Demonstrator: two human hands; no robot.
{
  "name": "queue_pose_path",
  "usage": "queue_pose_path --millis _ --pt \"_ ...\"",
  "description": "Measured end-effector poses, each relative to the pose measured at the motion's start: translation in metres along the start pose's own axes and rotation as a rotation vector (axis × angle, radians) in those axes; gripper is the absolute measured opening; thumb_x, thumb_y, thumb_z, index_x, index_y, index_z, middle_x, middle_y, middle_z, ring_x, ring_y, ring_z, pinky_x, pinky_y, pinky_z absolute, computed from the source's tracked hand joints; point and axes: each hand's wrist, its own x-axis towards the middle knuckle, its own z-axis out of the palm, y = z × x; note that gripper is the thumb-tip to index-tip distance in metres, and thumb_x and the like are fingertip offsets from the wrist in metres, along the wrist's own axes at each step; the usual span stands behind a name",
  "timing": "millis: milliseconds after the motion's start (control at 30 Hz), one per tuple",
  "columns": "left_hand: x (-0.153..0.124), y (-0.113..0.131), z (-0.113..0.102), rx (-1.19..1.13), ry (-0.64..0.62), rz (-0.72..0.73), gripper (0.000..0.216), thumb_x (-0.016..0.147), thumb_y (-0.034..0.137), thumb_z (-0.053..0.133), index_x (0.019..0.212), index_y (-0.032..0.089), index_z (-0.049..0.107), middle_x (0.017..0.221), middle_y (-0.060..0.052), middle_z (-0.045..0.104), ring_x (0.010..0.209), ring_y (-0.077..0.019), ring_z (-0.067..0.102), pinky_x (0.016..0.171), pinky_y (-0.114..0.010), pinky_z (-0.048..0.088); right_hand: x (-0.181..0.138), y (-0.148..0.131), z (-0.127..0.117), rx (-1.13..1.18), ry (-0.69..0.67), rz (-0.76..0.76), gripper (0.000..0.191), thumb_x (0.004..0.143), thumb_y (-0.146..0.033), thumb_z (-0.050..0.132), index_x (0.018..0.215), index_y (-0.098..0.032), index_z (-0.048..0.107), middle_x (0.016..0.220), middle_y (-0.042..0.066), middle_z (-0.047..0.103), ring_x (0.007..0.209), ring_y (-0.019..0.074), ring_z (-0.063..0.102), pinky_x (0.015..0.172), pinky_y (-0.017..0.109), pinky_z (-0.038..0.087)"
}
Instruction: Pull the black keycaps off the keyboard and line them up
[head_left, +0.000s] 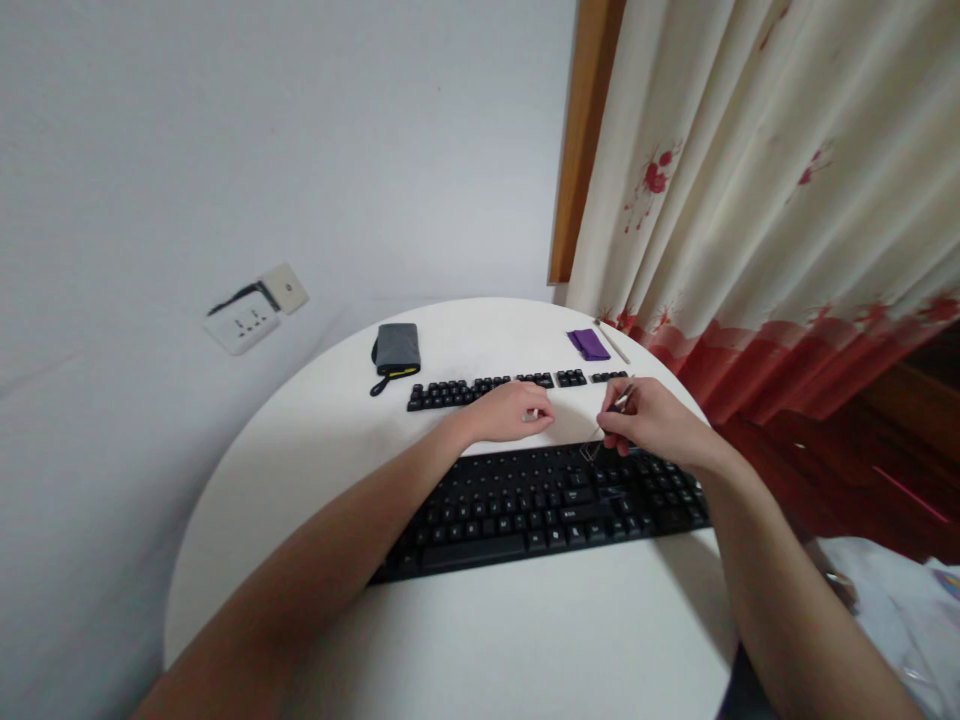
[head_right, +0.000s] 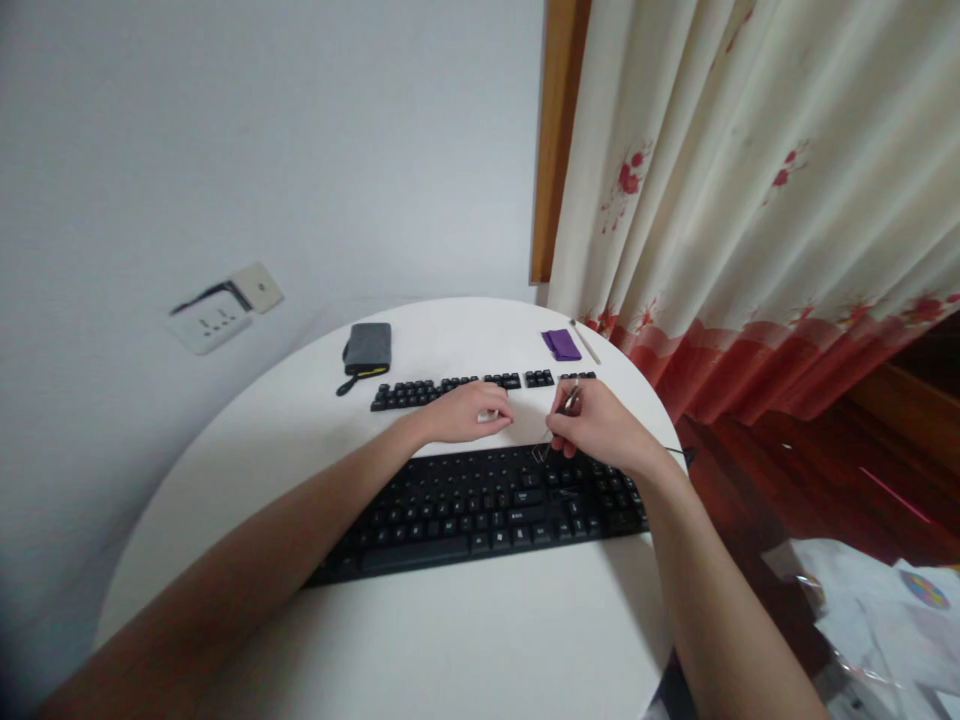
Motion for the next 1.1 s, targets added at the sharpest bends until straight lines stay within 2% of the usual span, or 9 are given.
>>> queue_pose_path --millis 100,267,400,533,767,900,1000,1100 --pt "0.001 -0.005 0.002 0.021 0.038 -0.017 0.02 0.093 0.023 0.055 0.091 0.022 0.074 0.089 -0.004 0.071 0.086 -0.0169 0.065 0.083 -0.031 0.048 -0.019 0.02 0.01 0.022 0.086 0.076 0.011 0.073 -0.023 0.065 0.071 -0.022 0.055 0.052 0.0 0.067 0.036 0.0117 0.05 0.036 0.021 0.031" --pt "0.0 -0.011 0.005 0.031 0.052 -0.034 0.021 0.094 0.024 0.054 0.091 0.021 0.074 0.089 -0.004 0.07 0.084 -0.016 0.064 0.081 -0.029 0.047 -0.036 0.044 0.024 0.178 0.25 0.196 0.02 0.068 -0.03 0.07 0.072 -0.024 0.051 0.053 0.001 0.067 0.038 0.0136 0.054 0.034 0.02 0.028" --pt "0.0 -0.011 0.007 0.033 0.059 -0.016 0.02 0.093 0.022 0.053 0.09 0.02 0.074 0.089 -0.004 0.07 0.084 -0.016 0.064 0.082 -0.029 0.048 -0.037 0.047 0.026 0.3 0.293 0.21 0.024 0.067 -0.033 0.073 0.069 -0.023 0.051 0.055 0.003 0.068 0.04 0.0133 0.056 0.036 0.021 0.036" --pt "-0.001 -0.012 0.007 0.04 0.075 -0.004 0.019 0.093 0.021 0.054 0.089 0.02 0.073 0.089 -0.004 0.071 0.083 -0.0159 0.065 0.079 -0.029 0.048 -0.036 0.049 0.025 0.334 0.279 0.21 0.026 0.068 -0.035 0.076 0.071 -0.023 0.053 0.057 0.004 0.07 0.041 0.0129 0.056 0.037 0.021 0.036" --pt "0.0 -0.013 0.007 0.047 0.056 -0.022 0.018 0.093 0.018 0.056 0.09 0.018 0.073 0.089 -0.004 0.071 0.083 -0.0149 0.064 0.079 -0.027 0.047 -0.038 0.044 0.032 0.253 0.221 0.183 0.028 0.069 -0.036 0.074 0.074 -0.022 0.05 0.056 0.003 0.069 0.04 0.0132 0.057 0.036 0.02 0.036" --pt "0.002 -0.012 0.008 0.048 0.036 -0.026 0.018 0.093 0.018 0.056 0.089 0.016 0.073 0.088 -0.005 0.07 0.081 -0.014 0.063 0.078 -0.025 0.046 -0.039 0.038 0.041 0.187 0.251 0.148 0.024 0.073 -0.035 0.069 0.076 -0.023 0.048 0.055 0.001 0.067 0.04 0.0143 0.058 0.038 0.021 0.038" --pt "0.002 -0.01 0.007 0.041 0.032 -0.029 0.017 0.093 0.017 0.056 0.087 0.016 0.073 0.087 -0.005 0.07 0.08 -0.0138 0.063 0.077 -0.025 0.045 -0.04 0.034 0.052 0.031 0.228 0.109 0.017 0.079 -0.032 0.063 0.079 -0.023 0.049 0.057 -0.001 0.066 0.042 0.0157 0.059 0.04 0.023 0.039" --pt "0.002 -0.009 0.007 0.04 0.025 -0.028 0.018 0.093 0.017 0.056 0.087 0.016 0.073 0.086 -0.004 0.07 0.078 -0.0136 0.063 0.076 -0.024 0.045 -0.041 0.024 0.061 -0.288 0.214 -0.017 0.011 0.084 -0.028 0.057 0.079 -0.024 0.048 0.057 -0.002 0.061 0.047 0.0159 0.058 0.048 0.025 0.039"
